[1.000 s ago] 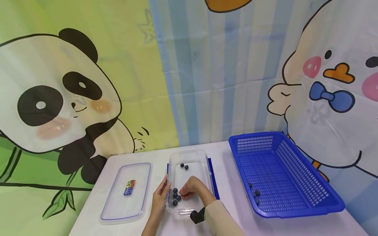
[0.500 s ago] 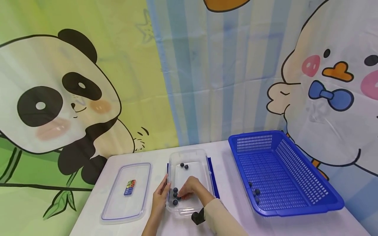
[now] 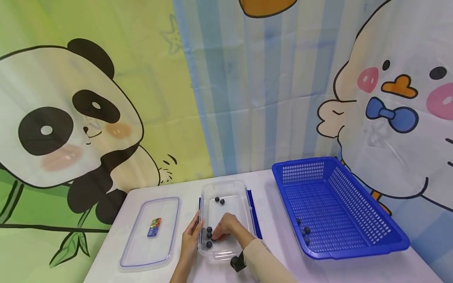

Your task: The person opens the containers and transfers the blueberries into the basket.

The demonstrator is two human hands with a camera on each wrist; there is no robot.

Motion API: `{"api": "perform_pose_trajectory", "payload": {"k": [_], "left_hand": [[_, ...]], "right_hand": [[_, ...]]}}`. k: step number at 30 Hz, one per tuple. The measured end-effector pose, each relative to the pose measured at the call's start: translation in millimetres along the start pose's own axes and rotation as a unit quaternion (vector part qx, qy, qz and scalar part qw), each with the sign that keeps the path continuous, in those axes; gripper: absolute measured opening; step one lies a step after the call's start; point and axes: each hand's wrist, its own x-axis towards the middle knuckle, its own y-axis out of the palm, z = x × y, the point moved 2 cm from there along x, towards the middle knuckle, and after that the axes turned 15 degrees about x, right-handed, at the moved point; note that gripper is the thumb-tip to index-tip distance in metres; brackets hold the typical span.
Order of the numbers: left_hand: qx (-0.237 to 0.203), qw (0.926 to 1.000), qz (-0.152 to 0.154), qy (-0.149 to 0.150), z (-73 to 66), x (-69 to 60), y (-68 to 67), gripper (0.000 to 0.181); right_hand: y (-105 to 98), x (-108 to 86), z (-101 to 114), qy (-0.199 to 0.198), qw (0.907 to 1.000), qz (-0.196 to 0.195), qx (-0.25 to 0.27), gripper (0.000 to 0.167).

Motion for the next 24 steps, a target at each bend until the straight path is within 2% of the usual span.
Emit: {"api": "perform_pose_trajectory", "payload": {"k": [4, 8, 11, 16, 21, 24], "left_hand": [[0.008, 0.9999, -0.011, 0.000, 11.7, 3.4, 3.3, 0.050], [0.008, 0.9998, -0.018, 0.004, 13.6, 3.2, 4.8, 0.052], [0.004, 0.9999, -0.016, -0.001, 13.5, 3.1, 4.8, 0.052], [-0.003, 1.0000, -0.004, -0.007, 5.3, 0.9, 2.3, 0.049], [0.005, 1.0000, -0.005, -0.002, -11.8, -5.9, -0.5, 0.049], [0.005, 1.0000, -0.005, -0.003, -16.0, -7.9, -0.6, 0.051]], "right_hand": [[0, -1.1, -1, 0.011, 0.9999, 0.006, 0.007, 0.007], [0, -1.4, -3, 0.003, 0.9999, 0.009, 0.008, 0.007], [0, -1.5, -4, -0.017, 0.9997, 0.006, -0.017, 0.008], [1, -1.3, -4, -0.062, 0.9945, -0.017, -0.082, 0.013], [1, -1.9, -4, -0.072, 0.9951, -0.015, -0.065, 0.012], [0, -2.4, -3, -0.067, 0.9962, -0.005, -0.055, 0.011]]}}
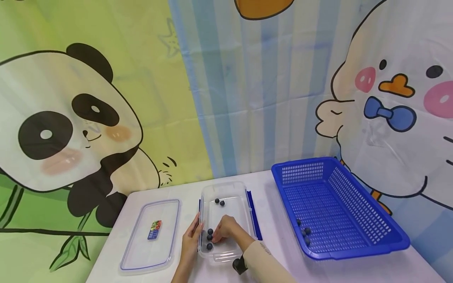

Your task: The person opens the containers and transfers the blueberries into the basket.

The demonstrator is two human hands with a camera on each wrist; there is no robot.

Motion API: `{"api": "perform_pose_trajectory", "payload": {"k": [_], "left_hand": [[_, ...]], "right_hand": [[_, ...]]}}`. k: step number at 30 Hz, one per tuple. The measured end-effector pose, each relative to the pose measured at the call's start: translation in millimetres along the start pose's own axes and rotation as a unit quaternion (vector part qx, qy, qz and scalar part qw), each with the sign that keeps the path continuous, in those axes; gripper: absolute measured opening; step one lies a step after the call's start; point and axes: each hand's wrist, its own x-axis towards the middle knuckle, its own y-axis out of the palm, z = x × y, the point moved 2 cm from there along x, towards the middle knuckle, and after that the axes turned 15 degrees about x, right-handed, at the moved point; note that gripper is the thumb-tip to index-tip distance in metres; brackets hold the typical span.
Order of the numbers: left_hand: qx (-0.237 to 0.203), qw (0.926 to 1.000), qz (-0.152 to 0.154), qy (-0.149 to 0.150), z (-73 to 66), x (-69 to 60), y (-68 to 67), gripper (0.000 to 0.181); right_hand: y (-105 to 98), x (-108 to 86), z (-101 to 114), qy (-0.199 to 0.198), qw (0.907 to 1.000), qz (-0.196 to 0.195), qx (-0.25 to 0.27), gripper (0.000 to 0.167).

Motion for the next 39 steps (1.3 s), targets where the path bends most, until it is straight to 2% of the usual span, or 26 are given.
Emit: {"api": "perform_pose_trajectory", "payload": {"k": [5, 9, 18, 20, 25, 27, 33, 36, 39], "left_hand": [[-0.012, 0.9999, 0.000, -0.002, 0.3, 0.1, -0.5, 0.048], [-0.004, 1.0000, -0.002, -0.004, 4.0, 3.0, 0.4, 0.048], [0.007, 0.9999, -0.011, -0.003, 27.1, 12.1, 5.8, 0.048], [0.006, 0.9999, -0.010, -0.002, 26.1, 12.2, 5.6, 0.049], [0.008, 0.9999, -0.006, 0.004, 5.4, 3.9, 1.9, 0.053], [0.009, 0.9999, -0.006, 0.003, -1.2, 1.3, 1.2, 0.053], [0.004, 0.9999, -0.009, 0.001, 16.5, 10.9, 4.9, 0.054], [0.001, 0.9999, -0.010, -0.004, 22.6, 13.1, 5.9, 0.054], [0.001, 0.9999, -0.015, -0.003, 28.8, 14.9, 5.9, 0.053]], "right_hand": [[-2, -0.9, 1, 0.003, 0.9998, 0.019, 0.010, 0.009], [-4, -2.2, 2, 0.013, 0.9988, 0.030, 0.035, 0.009], [-9, -4.3, 2, 0.040, 0.9953, 0.012, 0.087, 0.009], [-13, -5.2, 5, 0.037, 0.9946, 0.008, 0.097, 0.010], [-27, -11.4, 17, -0.002, 0.9886, 0.022, 0.149, 0.013], [-34, -16.0, 24, -0.021, 0.9853, 0.033, 0.166, 0.015], [-70, -34.1, 42, -0.063, 0.9777, 0.062, 0.190, 0.021], [-96, -43.3, 41, -0.081, 0.9719, 0.074, 0.208, 0.024], [-124, -50.5, 36, -0.092, 0.9668, 0.068, 0.228, 0.027]]}}
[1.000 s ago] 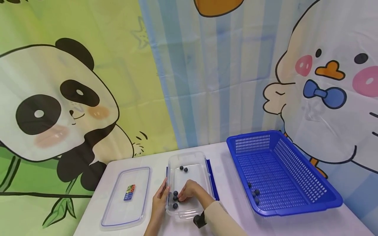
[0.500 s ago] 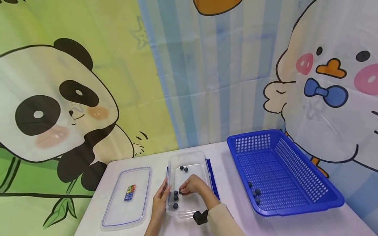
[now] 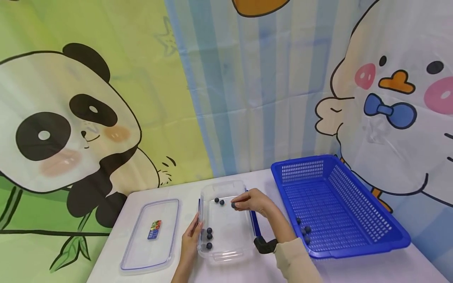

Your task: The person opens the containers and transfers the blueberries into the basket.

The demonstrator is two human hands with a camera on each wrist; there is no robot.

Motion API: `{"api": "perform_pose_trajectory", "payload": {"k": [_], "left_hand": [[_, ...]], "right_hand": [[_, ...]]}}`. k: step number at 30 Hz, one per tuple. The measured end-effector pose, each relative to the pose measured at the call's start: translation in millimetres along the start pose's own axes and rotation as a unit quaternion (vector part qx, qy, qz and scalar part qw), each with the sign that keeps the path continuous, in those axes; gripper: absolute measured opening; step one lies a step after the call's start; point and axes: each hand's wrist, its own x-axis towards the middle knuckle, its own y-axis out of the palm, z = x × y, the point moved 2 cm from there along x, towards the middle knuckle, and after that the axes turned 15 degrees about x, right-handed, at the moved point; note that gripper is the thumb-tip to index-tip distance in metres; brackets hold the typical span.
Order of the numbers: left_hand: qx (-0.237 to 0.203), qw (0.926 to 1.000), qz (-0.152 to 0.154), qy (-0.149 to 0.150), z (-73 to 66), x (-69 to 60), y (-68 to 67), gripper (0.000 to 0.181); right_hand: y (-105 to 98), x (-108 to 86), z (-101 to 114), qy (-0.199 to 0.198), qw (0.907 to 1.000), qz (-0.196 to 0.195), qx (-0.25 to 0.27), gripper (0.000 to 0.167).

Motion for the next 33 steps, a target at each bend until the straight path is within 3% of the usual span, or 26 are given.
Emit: {"api": "perform_pose_trajectory", "payload": {"k": [4, 9, 16, 20, 26, 33], "left_hand": [[0.001, 0.9999, -0.008, 0.007, 1.3, -0.2, 2.3, 0.049], [0.002, 0.9998, -0.014, 0.015, -0.8, -0.7, 4.5, 0.045], [0.006, 0.9997, -0.022, 0.004, 0.1, -1.6, 1.9, 0.045], [0.006, 0.9998, -0.019, -0.001, -0.4, -1.1, 0.9, 0.045], [0.018, 0.9996, -0.022, -0.002, -1.3, -0.8, 0.6, 0.046], [0.014, 0.9997, -0.018, 0.001, 0.2, 0.8, 1.4, 0.047]], "right_hand": [[-42, -18.5, 11, -0.008, 0.9994, -0.034, 0.009, 0.032], [-99, -45.9, 12, 0.013, 0.9944, -0.105, 0.003, 0.041], [-158, -72.2, -6, 0.032, 0.9921, -0.121, 0.002, 0.050], [-178, -75.1, -22, 0.063, 0.9885, -0.135, -0.022, 0.043], [-192, -75.8, -41, 0.120, 0.9826, -0.120, -0.076, 0.030], [-194, -78.7, -51, 0.136, 0.9822, -0.111, -0.068, 0.026]]}}
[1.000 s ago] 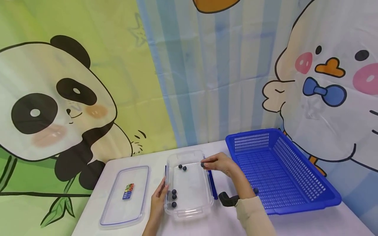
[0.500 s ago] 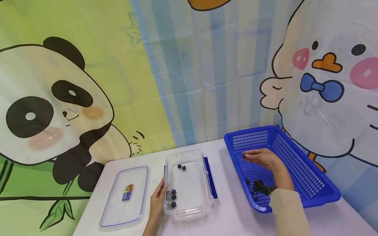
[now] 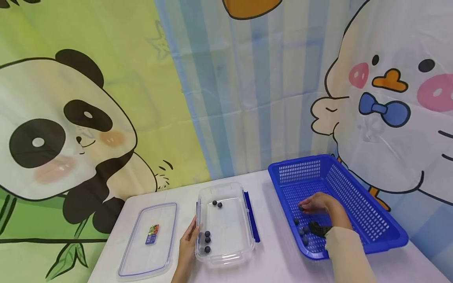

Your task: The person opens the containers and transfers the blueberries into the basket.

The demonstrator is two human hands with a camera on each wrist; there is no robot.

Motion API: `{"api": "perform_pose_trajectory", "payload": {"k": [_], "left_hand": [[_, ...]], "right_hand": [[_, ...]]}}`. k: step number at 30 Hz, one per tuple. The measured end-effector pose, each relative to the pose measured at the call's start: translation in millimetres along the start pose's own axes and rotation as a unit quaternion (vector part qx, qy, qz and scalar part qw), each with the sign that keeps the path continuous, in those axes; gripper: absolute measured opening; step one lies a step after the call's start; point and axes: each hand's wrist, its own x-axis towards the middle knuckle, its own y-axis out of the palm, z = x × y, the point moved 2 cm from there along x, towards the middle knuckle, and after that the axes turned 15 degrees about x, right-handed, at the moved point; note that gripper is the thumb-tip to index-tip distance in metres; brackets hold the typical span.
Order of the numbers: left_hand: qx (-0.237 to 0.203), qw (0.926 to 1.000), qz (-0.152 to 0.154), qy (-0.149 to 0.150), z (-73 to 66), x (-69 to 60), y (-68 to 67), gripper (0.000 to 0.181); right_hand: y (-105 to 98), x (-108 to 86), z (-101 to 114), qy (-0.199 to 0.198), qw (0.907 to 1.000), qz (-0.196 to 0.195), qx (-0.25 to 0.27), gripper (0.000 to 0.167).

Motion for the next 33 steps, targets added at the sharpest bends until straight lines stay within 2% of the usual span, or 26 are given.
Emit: {"api": "perform_pose_trajectory", "payload": {"k": [3, 11, 16, 20, 23, 26, 28, 30, 33], "left_hand": [[0.000, 1.0000, -0.003, 0.002, 3.2, -0.1, -1.3, 0.048], [0.002, 0.9999, -0.013, 0.000, 6.1, -1.8, -3.3, 0.046], [0.003, 0.9999, -0.010, 0.000, 4.6, -4.2, -3.0, 0.047], [-0.004, 1.0000, -0.004, 0.006, 2.9, -6.3, -3.6, 0.046], [-0.012, 0.9999, 0.002, 0.008, 3.5, -7.4, -4.2, 0.046], [-0.019, 0.9997, 0.000, 0.016, 5.0, -7.2, -2.7, 0.045], [-0.019, 0.9994, -0.006, 0.029, 4.7, -6.7, -0.9, 0.044], [-0.019, 0.9991, -0.009, 0.037, 3.3, -5.2, 0.5, 0.044], [-0.022, 0.9986, -0.009, 0.047, 0.3, -3.2, 1.0, 0.045]], "right_hand": [[1, 2.6, -3, 0.001, 0.9999, 0.007, -0.008, 0.026], [1, 8.3, -9, 0.036, 0.9992, -0.015, -0.008, 0.025], [1, 4.6, -1, 0.024, 0.9972, -0.040, -0.057, 0.033], [11, -5.7, 18, -0.024, 0.9931, -0.077, -0.084, 0.036], [31, -18.0, 39, -0.070, 0.9874, -0.107, -0.094, 0.036], [60, -29.4, 61, -0.104, 0.9807, -0.130, -0.102, 0.035], [82, -33.2, 72, -0.125, 0.9796, -0.132, -0.086, 0.033], [108, -33.8, 80, -0.146, 0.9806, -0.119, -0.055, 0.030], [150, -28.5, 82, -0.172, 0.9823, -0.073, -0.012, 0.024]]}}
